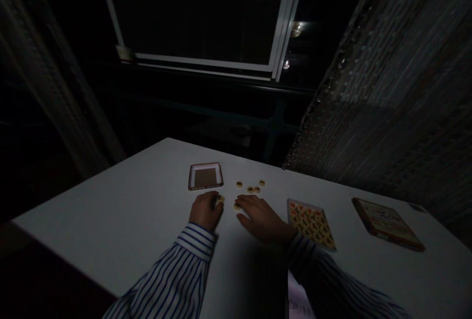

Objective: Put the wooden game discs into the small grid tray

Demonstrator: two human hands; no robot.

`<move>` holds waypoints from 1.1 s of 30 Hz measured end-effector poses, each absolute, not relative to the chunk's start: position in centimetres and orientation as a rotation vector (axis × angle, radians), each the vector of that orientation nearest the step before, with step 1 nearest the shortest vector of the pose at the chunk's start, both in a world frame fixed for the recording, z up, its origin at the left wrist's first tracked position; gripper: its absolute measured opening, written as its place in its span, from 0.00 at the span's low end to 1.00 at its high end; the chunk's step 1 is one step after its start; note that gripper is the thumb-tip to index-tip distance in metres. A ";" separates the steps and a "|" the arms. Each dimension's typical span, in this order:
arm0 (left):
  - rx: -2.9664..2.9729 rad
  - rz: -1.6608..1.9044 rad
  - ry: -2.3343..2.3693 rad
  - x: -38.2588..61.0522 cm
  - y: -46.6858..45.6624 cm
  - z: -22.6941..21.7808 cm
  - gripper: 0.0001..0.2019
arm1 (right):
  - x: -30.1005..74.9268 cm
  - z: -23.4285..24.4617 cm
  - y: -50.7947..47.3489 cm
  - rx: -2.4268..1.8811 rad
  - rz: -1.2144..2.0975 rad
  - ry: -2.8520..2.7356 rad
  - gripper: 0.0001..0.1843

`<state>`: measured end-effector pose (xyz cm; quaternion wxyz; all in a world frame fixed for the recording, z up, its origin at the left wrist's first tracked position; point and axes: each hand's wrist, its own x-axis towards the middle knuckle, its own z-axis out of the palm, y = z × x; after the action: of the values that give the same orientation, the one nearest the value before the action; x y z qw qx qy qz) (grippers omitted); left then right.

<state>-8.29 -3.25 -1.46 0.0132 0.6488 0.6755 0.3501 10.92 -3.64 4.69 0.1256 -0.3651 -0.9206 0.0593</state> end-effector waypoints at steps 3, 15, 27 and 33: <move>2.030 1.048 2.126 -8.1 -3.1 -1.5 0.16 | 10.8 4.0 -3.5 -1.056 0.179 -2.704 0.23; 2.003 1.034 2.143 -8.0 -3.2 -1.4 0.16 | 11.1 2.2 -3.2 -1.084 0.214 -2.746 0.27; 2.024 1.178 2.048 -7.8 -3.2 -1.1 0.15 | 11.4 1.9 -3.1 -1.093 0.198 -2.743 0.27; 2.005 1.363 1.949 -7.5 -3.3 -0.6 0.15 | 11.5 2.0 -3.2 -1.078 0.193 -2.726 0.27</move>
<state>-7.53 -3.33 -0.63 0.0151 0.6445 0.6264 0.4382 11.49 -3.20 1.95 0.1019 -0.3649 -0.9231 0.0655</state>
